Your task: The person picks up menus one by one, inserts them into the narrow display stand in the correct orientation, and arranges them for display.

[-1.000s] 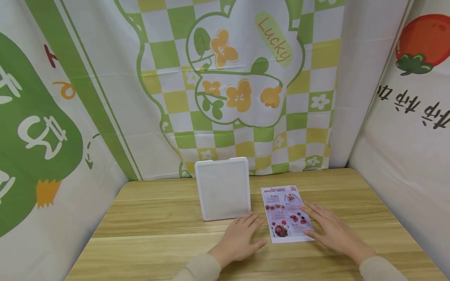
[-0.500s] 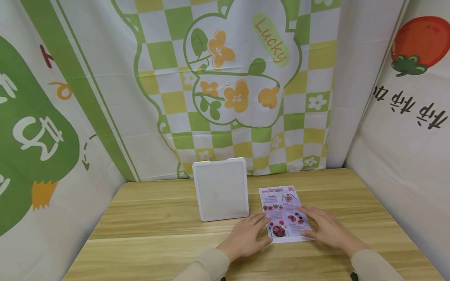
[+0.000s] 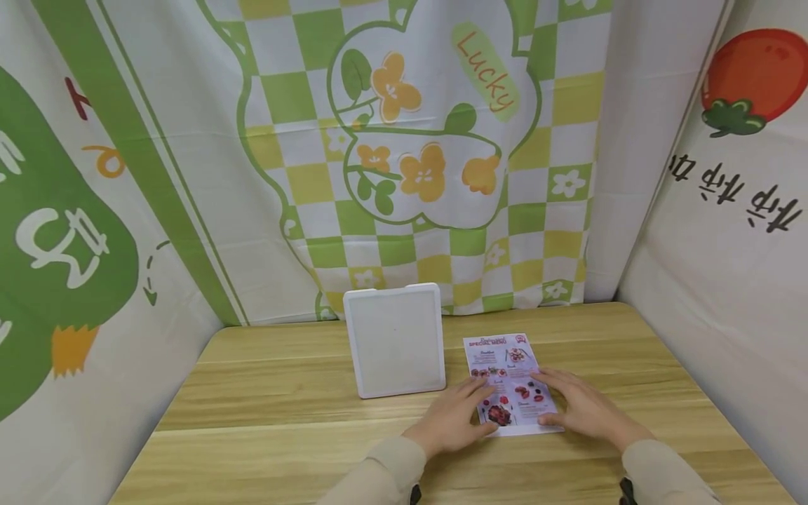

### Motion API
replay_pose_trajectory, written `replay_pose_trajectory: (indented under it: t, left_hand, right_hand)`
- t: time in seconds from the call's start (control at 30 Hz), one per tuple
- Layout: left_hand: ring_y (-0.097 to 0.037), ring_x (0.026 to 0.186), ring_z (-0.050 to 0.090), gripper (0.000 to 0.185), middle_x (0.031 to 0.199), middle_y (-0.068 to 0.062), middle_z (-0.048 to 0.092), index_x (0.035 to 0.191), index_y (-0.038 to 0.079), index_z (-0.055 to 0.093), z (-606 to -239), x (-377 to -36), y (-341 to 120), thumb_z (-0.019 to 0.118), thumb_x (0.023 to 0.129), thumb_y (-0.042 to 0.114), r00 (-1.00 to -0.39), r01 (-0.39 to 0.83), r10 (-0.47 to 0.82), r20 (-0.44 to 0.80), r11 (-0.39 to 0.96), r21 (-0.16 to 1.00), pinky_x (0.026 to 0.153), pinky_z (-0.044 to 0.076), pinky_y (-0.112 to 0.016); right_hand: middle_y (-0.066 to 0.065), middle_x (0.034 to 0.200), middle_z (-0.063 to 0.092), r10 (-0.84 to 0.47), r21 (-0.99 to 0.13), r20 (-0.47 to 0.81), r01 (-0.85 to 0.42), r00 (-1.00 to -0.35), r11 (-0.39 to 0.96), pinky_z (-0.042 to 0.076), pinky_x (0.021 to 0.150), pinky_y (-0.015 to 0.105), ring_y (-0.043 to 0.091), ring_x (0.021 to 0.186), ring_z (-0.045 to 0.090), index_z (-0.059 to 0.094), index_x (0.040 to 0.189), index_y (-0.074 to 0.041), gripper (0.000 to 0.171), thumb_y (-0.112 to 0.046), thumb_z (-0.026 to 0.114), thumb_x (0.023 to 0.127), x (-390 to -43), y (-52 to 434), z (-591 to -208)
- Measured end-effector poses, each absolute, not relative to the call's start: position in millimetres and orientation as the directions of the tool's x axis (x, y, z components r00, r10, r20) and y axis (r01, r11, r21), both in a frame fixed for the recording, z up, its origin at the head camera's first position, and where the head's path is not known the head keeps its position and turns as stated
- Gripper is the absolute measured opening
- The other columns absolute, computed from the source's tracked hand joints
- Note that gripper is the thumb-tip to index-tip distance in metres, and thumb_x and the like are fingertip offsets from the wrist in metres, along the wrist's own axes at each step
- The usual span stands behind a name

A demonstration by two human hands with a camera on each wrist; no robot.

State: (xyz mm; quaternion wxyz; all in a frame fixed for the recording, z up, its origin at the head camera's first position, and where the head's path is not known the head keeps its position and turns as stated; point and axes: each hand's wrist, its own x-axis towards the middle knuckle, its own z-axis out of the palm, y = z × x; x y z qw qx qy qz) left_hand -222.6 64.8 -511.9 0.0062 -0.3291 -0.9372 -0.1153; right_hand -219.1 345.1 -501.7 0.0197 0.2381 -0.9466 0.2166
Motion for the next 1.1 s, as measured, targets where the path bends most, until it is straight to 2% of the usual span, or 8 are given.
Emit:
replay_pose_trajectory:
  t: [0.27,0.47,0.77,1.1]
  left_hand:
    - [-0.018,0.144,0.032,0.069,0.159,0.002,0.033,0.150,0.026,0.042,-512.4,-228.5,69.0,0.058,0.092,0.059,-0.793,0.602,0.607,0.048,0.770,0.213,0.115,0.029,-0.036]
    - [-0.018,0.146,0.027,0.075,0.160,0.002,0.030,0.152,0.027,0.040,-510.9,-229.9,67.0,0.057,0.090,0.065,-0.798,0.587,0.602,-0.005,0.780,0.216,0.114,0.030,-0.040]
    - [-0.018,0.146,0.026,0.079,0.161,0.000,0.028,0.152,0.025,0.039,-523.5,-236.7,69.9,0.057,0.088,0.068,-0.808,0.573,0.588,-0.016,0.793,0.207,0.115,0.027,-0.037]
    - [-0.018,0.145,0.030,0.080,0.159,0.000,0.032,0.151,0.022,0.041,-516.6,-234.2,69.2,0.059,0.087,0.066,-0.814,0.562,0.580,-0.022,0.797,0.222,0.116,0.027,-0.034]
  right_hand:
    - [0.031,0.143,0.044,-0.451,-0.414,0.118,-0.456,-0.885,0.787,0.031,0.097,0.074,0.057,0.127,0.039,0.052,0.139,0.001,0.087,-0.051,0.080,0.075,-228.6,347.2,-505.1]
    - [0.032,0.145,0.040,-0.453,-0.447,0.067,-0.432,-0.889,0.783,0.031,0.095,0.077,0.059,0.129,0.036,0.051,0.140,-0.001,0.090,-0.054,0.079,0.074,-231.9,348.1,-504.9]
    - [0.032,0.149,0.035,-0.458,-0.447,0.027,-0.421,-0.888,0.789,0.026,0.097,0.077,0.060,0.131,0.031,0.050,0.141,0.000,0.095,-0.050,0.084,0.067,-232.1,349.3,-507.0]
    - [0.030,0.149,0.036,-0.462,-0.433,0.067,-0.443,-0.884,0.785,0.026,0.100,0.075,0.058,0.131,0.032,0.053,0.139,0.001,0.091,-0.052,0.082,0.071,-231.1,349.6,-511.9]
